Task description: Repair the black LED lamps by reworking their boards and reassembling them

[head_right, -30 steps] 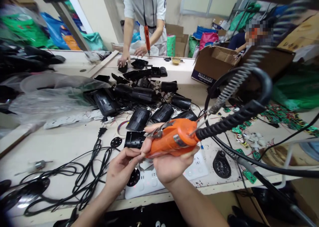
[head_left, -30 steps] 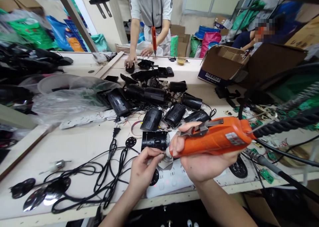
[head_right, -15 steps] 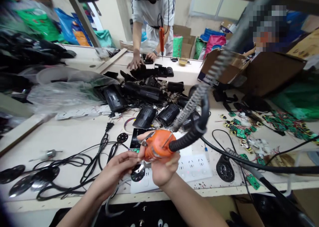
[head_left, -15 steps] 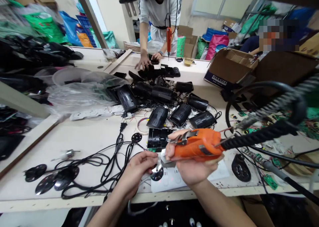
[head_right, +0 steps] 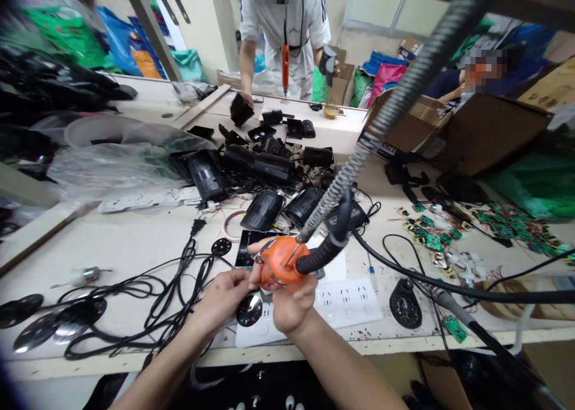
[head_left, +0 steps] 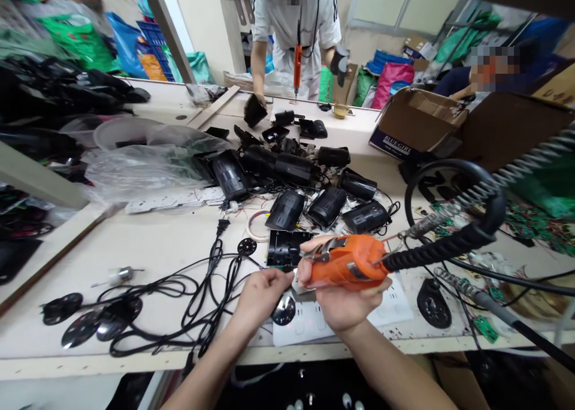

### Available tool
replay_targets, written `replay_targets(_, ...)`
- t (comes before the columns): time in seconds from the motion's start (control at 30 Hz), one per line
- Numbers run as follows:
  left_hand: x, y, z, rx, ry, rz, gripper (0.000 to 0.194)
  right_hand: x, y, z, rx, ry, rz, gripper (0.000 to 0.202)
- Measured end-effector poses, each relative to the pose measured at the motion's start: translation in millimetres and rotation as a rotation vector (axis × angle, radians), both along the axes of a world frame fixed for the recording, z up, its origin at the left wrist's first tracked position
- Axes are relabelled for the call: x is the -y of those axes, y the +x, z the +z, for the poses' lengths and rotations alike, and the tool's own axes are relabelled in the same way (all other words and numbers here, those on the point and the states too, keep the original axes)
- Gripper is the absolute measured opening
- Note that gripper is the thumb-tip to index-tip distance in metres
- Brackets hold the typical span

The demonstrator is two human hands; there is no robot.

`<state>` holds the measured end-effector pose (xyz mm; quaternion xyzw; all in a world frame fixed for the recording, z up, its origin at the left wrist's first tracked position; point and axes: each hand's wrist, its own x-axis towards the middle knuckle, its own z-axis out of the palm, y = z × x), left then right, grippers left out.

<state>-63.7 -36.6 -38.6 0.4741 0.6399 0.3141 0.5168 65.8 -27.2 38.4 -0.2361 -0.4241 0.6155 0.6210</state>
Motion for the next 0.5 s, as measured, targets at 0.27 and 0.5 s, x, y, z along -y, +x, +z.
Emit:
replay_targets(0.27, 2, 6, -4.8, -0.053, 0.085, 0.030, 0.035, -1, -1, -6.4, -0.027, 0.009, -0.010, 0.061)
replay_targets(0.5, 5, 10, -6.6, -0.061, 0.118, 0.055, 0.033, -1, 6, -15.7, -0.013, -0.065, -0.013, 0.073)
